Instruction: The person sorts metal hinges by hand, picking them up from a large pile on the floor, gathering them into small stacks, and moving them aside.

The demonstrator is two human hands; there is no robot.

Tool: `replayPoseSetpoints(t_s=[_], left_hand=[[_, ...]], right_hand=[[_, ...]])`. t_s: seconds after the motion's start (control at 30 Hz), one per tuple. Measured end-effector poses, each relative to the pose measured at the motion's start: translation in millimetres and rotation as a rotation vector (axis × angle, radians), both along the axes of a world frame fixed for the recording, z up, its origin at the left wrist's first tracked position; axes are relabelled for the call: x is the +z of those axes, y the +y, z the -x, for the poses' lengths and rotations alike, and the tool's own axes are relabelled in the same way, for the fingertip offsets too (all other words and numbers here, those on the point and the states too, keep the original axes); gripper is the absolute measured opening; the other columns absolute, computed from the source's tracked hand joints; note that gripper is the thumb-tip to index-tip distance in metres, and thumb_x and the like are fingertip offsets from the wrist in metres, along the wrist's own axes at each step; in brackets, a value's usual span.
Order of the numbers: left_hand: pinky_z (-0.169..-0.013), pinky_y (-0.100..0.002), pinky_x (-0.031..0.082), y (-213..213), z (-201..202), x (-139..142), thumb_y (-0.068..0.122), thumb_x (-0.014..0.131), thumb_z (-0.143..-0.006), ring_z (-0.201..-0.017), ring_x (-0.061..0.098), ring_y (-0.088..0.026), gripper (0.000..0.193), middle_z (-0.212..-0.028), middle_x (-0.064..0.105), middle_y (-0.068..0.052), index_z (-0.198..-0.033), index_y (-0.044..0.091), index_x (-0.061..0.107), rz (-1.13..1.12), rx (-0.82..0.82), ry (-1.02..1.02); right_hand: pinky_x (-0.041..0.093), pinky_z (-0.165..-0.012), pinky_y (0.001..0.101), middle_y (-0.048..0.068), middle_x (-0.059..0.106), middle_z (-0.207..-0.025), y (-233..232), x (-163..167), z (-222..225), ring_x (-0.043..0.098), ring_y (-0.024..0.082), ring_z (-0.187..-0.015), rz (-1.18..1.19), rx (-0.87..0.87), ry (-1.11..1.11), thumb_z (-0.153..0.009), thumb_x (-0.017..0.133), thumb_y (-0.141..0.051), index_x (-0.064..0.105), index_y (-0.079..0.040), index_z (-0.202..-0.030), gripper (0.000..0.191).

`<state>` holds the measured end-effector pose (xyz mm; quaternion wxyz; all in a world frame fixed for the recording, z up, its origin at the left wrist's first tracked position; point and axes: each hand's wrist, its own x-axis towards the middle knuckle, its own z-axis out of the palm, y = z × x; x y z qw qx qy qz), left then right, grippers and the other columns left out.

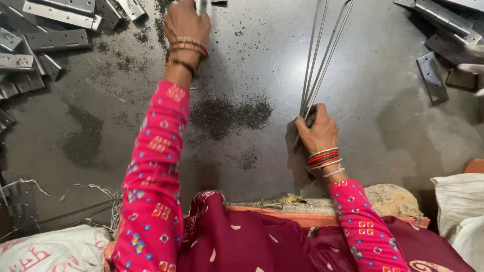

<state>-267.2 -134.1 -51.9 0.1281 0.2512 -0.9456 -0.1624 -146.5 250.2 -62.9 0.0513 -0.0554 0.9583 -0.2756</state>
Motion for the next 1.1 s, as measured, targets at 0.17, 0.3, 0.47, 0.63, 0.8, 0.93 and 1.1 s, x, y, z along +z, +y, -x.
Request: replayPoseSetpoints(t_s=[0.17, 0.3, 0.47, 0.63, 0.8, 0.93, 1.1], left_hand=[[-0.066, -0.043, 0.059, 129, -130, 18, 0.028, 0.075, -0.082, -0.07, 0.074, -0.032, 0.03, -0.08, 0.075, -0.015, -0.098, 0.003, 0.071, -0.466, -0.41, 0.04], [-0.059, -0.049, 0.055, 203, -191, 8, 0.024, 0.07, -0.089, -0.064, 0.068, -0.037, 0.025, -0.08, 0.068, -0.016, -0.103, 0.007, 0.058, -0.307, -0.564, -0.018], [-0.056, -0.049, 0.055, 162, -196, -13, 0.028, 0.07, -0.092, -0.063, 0.069, -0.037, 0.024, -0.075, 0.069, -0.013, -0.099, 0.01, 0.056, -0.2, -0.336, -0.097], [-0.062, -0.056, 0.052, 28, -247, -7, 0.034, 0.072, -0.094, -0.068, 0.067, -0.045, 0.028, -0.073, 0.068, -0.02, -0.094, 0.008, 0.06, 0.022, 0.099, -0.072], [-0.057, -0.051, 0.051, 25, -284, 24, 0.026, 0.071, -0.099, -0.064, 0.065, -0.041, 0.027, -0.071, 0.064, -0.019, -0.093, 0.005, 0.055, -0.059, -0.002, 0.023], [-0.054, -0.042, 0.051, 140, -311, 28, 0.022, 0.07, -0.094, -0.063, 0.065, -0.033, 0.017, -0.081, 0.064, -0.012, -0.1, 0.009, 0.061, -0.304, -0.476, 0.142], [-0.057, -0.043, 0.051, 183, -325, 1, 0.021, 0.07, -0.09, -0.065, 0.065, -0.03, 0.016, -0.079, 0.062, -0.009, -0.095, 0.01, 0.059, -0.217, -0.674, 0.014]], right_hand=[[0.054, -0.067, 0.0472, 0.016, 0.067, -0.073, 15, -21, 13, 0.067, 0.036, -0.068, 0.125, -0.037, 0.033, -0.087, 0.077, -0.025, 0.061, 0.002, -0.096, 0.032], [0.054, -0.066, 0.0449, 0.016, 0.068, -0.074, 21, -26, 15, 0.068, 0.034, -0.067, 0.128, -0.025, 0.032, -0.087, 0.078, -0.024, 0.061, 0.002, -0.094, 0.032], [0.054, -0.064, 0.0426, 0.014, 0.067, -0.073, 20, -25, 12, 0.067, 0.03, -0.065, 0.167, -0.018, -0.004, -0.086, 0.078, -0.024, 0.062, 0.002, -0.094, 0.031], [0.055, -0.066, 0.0438, 0.015, 0.067, -0.072, 16, -32, 15, 0.067, 0.032, -0.064, 0.138, -0.034, 0.015, -0.085, 0.078, -0.024, 0.062, 0.001, -0.092, 0.03], [0.055, -0.066, 0.0456, 0.016, 0.067, -0.072, 17, -39, 17, 0.067, 0.035, -0.066, 0.12, -0.023, 0.072, -0.084, 0.079, -0.025, 0.062, 0.001, -0.094, 0.032], [0.055, -0.067, 0.0446, 0.016, 0.068, -0.075, 23, -39, 18, 0.068, 0.034, -0.068, 0.133, 0.001, 0.053, -0.088, 0.079, -0.026, 0.063, 0.001, -0.095, 0.032], [0.055, -0.069, 0.043, 0.014, 0.068, -0.078, 30, -39, 14, 0.068, 0.031, -0.069, 0.179, 0.017, 0.032, -0.091, 0.08, -0.027, 0.063, 0.001, -0.099, 0.034]])
